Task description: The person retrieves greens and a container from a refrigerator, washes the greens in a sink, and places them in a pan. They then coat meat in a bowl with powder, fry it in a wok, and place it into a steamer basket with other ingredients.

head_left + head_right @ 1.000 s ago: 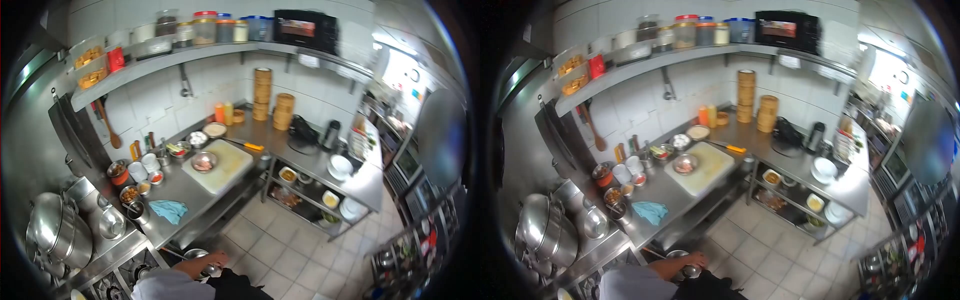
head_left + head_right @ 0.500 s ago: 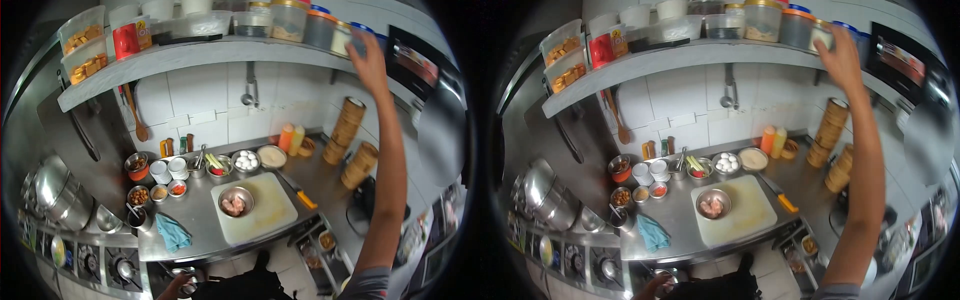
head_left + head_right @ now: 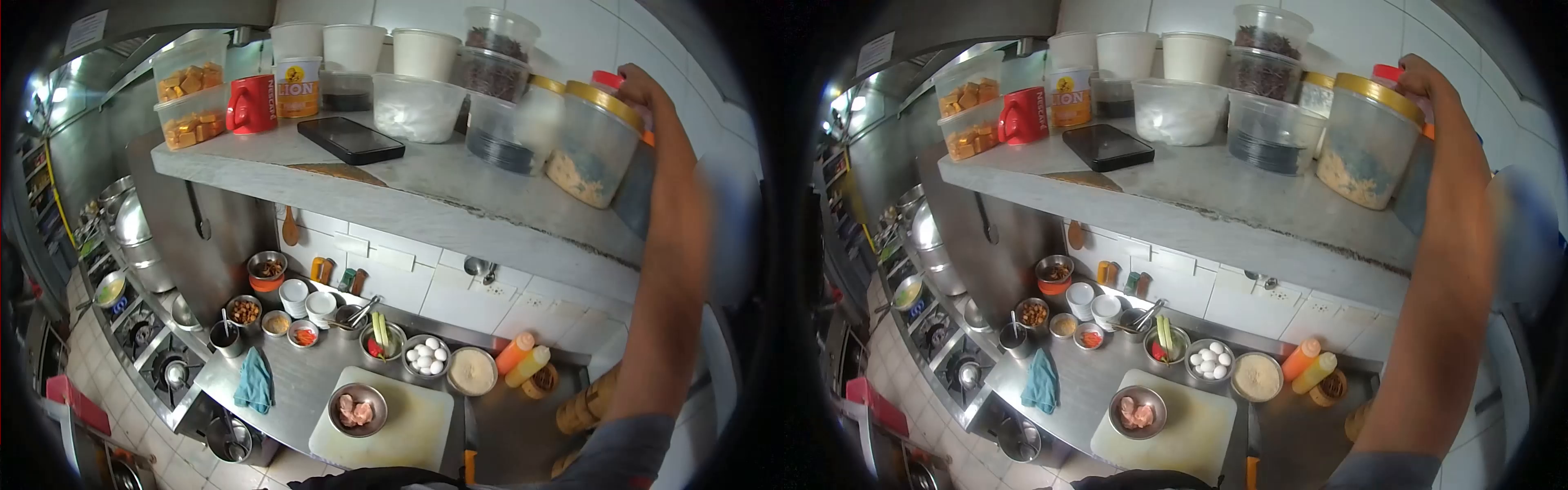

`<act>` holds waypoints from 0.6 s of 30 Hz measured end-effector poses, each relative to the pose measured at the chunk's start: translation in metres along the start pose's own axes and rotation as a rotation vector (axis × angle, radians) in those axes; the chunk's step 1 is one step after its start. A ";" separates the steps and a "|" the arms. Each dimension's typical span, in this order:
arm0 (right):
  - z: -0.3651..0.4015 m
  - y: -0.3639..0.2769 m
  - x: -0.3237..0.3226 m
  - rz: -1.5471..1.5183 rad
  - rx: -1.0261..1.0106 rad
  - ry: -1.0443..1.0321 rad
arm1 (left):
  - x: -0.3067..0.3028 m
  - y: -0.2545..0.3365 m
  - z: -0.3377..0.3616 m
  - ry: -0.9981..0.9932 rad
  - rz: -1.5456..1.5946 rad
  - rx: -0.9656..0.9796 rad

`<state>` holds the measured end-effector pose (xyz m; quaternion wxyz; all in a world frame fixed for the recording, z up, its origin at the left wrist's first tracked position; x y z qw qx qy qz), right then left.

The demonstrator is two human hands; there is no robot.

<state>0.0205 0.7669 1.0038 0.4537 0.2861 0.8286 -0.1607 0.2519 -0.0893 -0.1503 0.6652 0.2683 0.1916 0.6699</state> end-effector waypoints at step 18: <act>0.212 -0.088 -0.165 0.074 -0.408 1.545 | 0.269 0.355 0.292 -1.064 -0.249 0.713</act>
Point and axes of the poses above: each hand's wrist, its own z-axis away from the middle knuckle, its own x-axis out of the palm, y = z × x, the point moved 8 cm from there along -z, towards the middle knuckle, and after that the axes turned 1 degree about -z, right-handed, at the moved point
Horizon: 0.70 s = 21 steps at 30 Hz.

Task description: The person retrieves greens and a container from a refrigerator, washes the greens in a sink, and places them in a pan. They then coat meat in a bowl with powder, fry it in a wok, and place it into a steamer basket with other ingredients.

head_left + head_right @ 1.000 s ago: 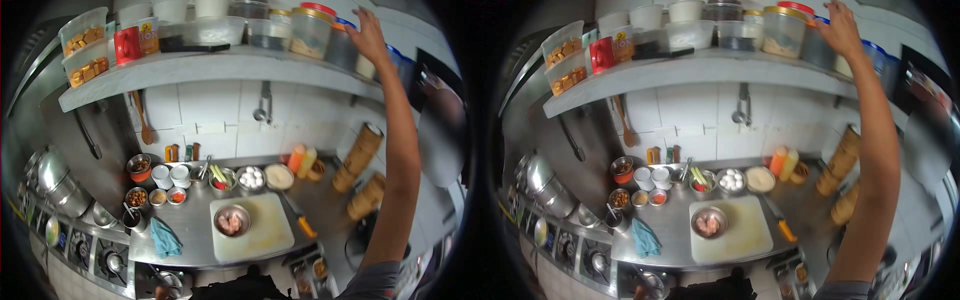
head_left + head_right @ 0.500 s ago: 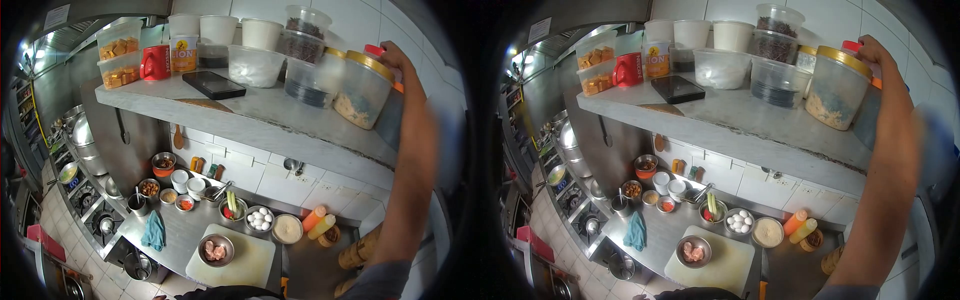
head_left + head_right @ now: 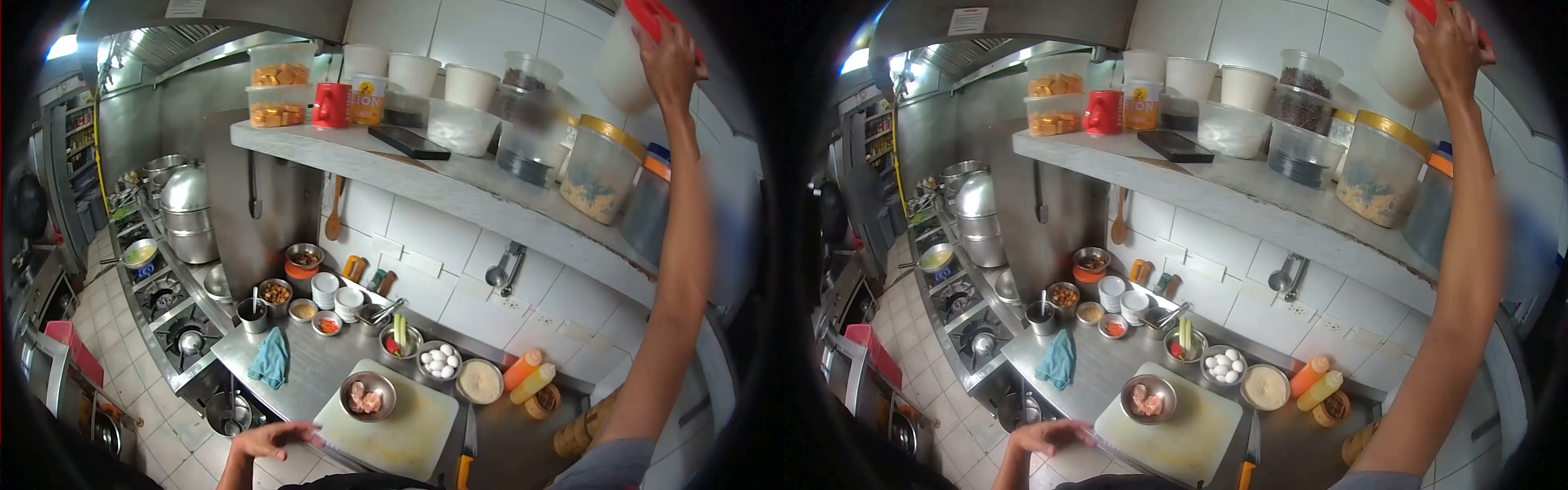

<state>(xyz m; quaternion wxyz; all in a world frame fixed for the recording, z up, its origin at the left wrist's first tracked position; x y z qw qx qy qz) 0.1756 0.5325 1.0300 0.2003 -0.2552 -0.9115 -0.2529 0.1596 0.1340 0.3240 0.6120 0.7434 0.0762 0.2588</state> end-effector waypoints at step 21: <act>0.176 -0.587 -0.537 -3.109 0.757 -1.787 | 0.053 -0.006 0.379 1.304 0.142 1.104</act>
Point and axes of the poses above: each hand's wrist, its own z-axis away from the middle knuckle, its own x-axis out of the palm, y = z × x, the point moved 8 cm from there along -z, towards the middle knuckle, and after that the axes turned 1 degree about -z, right-handed, at the moved point
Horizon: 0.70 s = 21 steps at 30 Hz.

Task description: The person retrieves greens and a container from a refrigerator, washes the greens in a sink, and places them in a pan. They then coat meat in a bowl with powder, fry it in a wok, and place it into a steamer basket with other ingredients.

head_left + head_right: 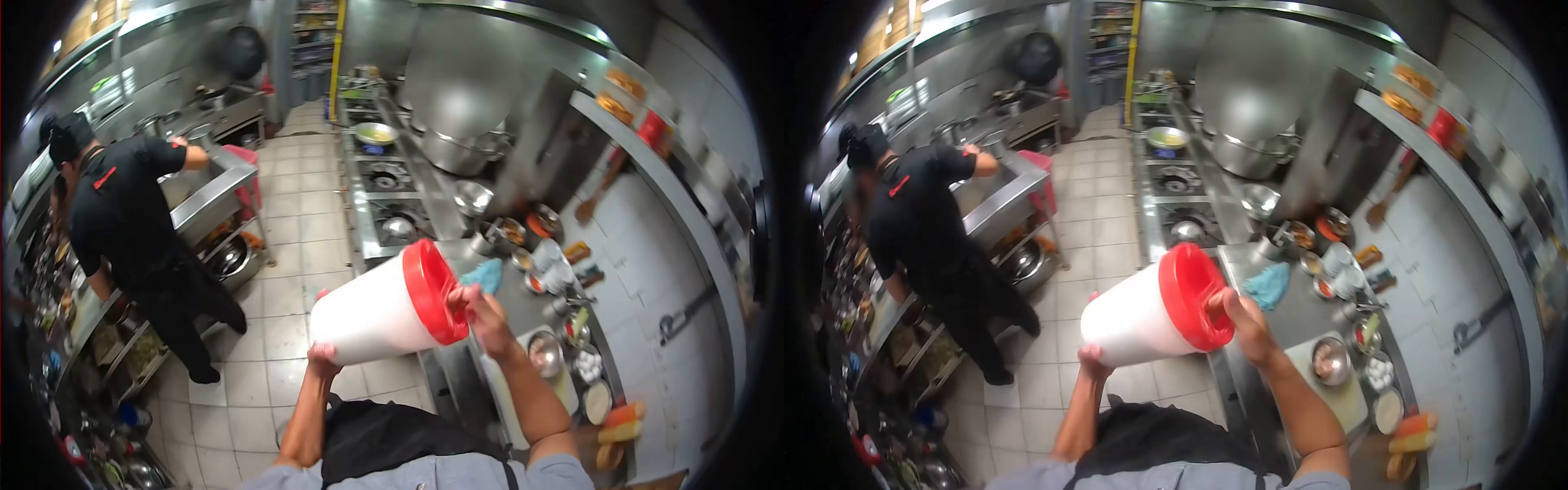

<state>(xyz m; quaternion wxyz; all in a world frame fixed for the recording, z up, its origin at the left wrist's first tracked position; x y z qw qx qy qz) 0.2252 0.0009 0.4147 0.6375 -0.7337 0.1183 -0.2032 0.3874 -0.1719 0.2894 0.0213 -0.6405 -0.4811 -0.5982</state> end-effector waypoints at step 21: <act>-0.083 0.025 0.059 0.441 -0.054 -0.030 | -0.090 -0.024 0.012 0.193 0.176 0.159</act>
Point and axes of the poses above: each hand's wrist, its own z-axis away from the middle knuckle, its own x-axis out of the palm, y = z × x, the point moved 8 cm from there along -z, towards the middle knuckle, and after that the axes turned 1 degree about -z, right-handed, at the moved point
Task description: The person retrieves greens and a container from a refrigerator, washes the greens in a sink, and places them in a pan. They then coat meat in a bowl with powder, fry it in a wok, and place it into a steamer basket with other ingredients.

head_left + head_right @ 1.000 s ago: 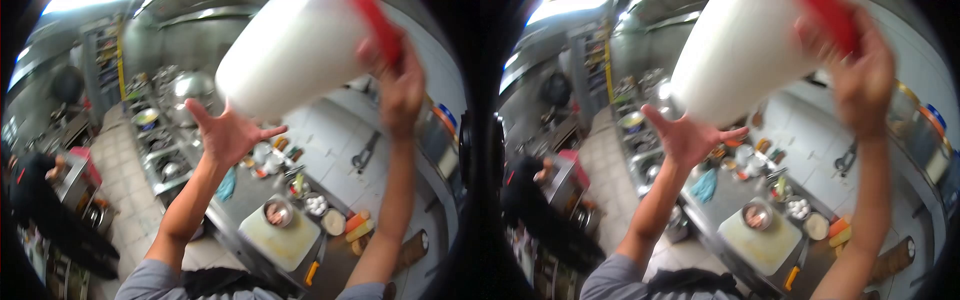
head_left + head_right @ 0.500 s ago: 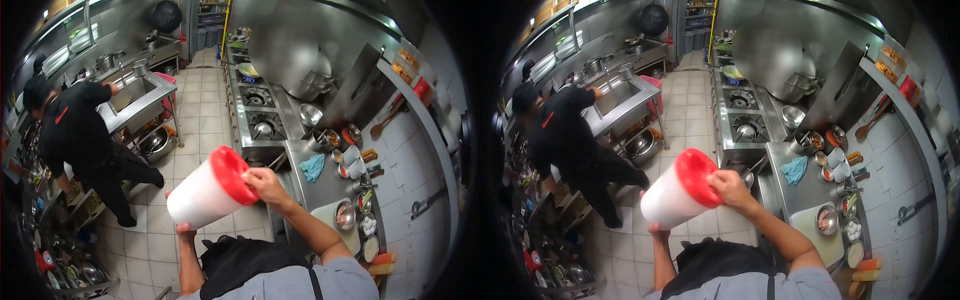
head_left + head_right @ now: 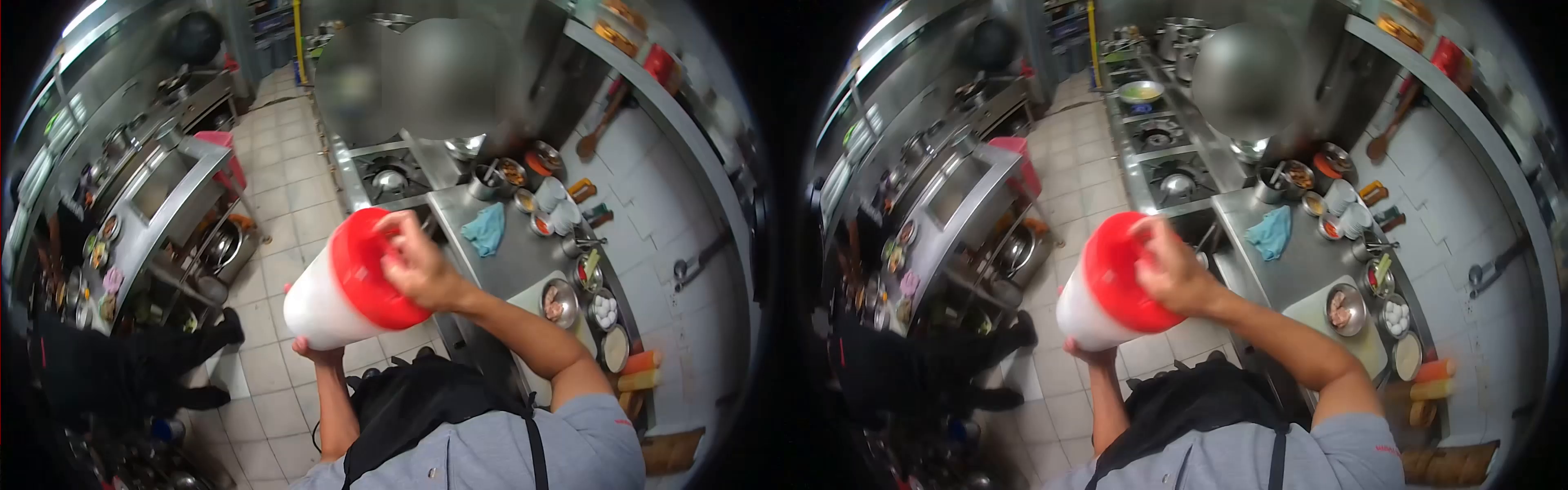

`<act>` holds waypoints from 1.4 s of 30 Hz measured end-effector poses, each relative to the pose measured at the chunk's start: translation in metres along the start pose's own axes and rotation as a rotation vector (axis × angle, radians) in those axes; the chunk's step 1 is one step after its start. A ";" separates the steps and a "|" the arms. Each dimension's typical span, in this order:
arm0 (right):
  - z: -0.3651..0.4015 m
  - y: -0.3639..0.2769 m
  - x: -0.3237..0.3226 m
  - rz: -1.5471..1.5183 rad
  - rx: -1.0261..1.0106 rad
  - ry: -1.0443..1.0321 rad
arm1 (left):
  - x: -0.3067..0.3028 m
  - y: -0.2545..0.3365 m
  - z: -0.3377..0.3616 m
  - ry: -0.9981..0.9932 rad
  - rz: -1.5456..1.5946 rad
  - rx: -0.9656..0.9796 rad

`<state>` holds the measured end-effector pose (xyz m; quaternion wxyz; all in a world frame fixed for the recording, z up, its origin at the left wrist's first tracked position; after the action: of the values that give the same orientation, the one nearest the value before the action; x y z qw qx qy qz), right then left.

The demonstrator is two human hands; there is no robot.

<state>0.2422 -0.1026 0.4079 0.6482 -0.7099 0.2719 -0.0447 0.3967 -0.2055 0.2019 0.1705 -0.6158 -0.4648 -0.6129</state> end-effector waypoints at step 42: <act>0.144 0.073 -0.120 1.139 0.210 0.039 | -0.005 -0.219 0.036 0.025 0.177 -1.024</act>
<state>0.1764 0.0785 0.3512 0.6317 -0.3828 0.6171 0.2713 0.2478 -0.0679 0.1113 -0.0962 -0.6497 -0.0494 -0.7524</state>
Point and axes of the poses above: each hand's wrist, its own z-axis away from the middle knuckle, its own x-axis out of the palm, y = z × x, the point moved 8 cm from there along -z, towards the middle knuckle, and after that the axes turned 1 degree about -z, right-handed, at the moved point
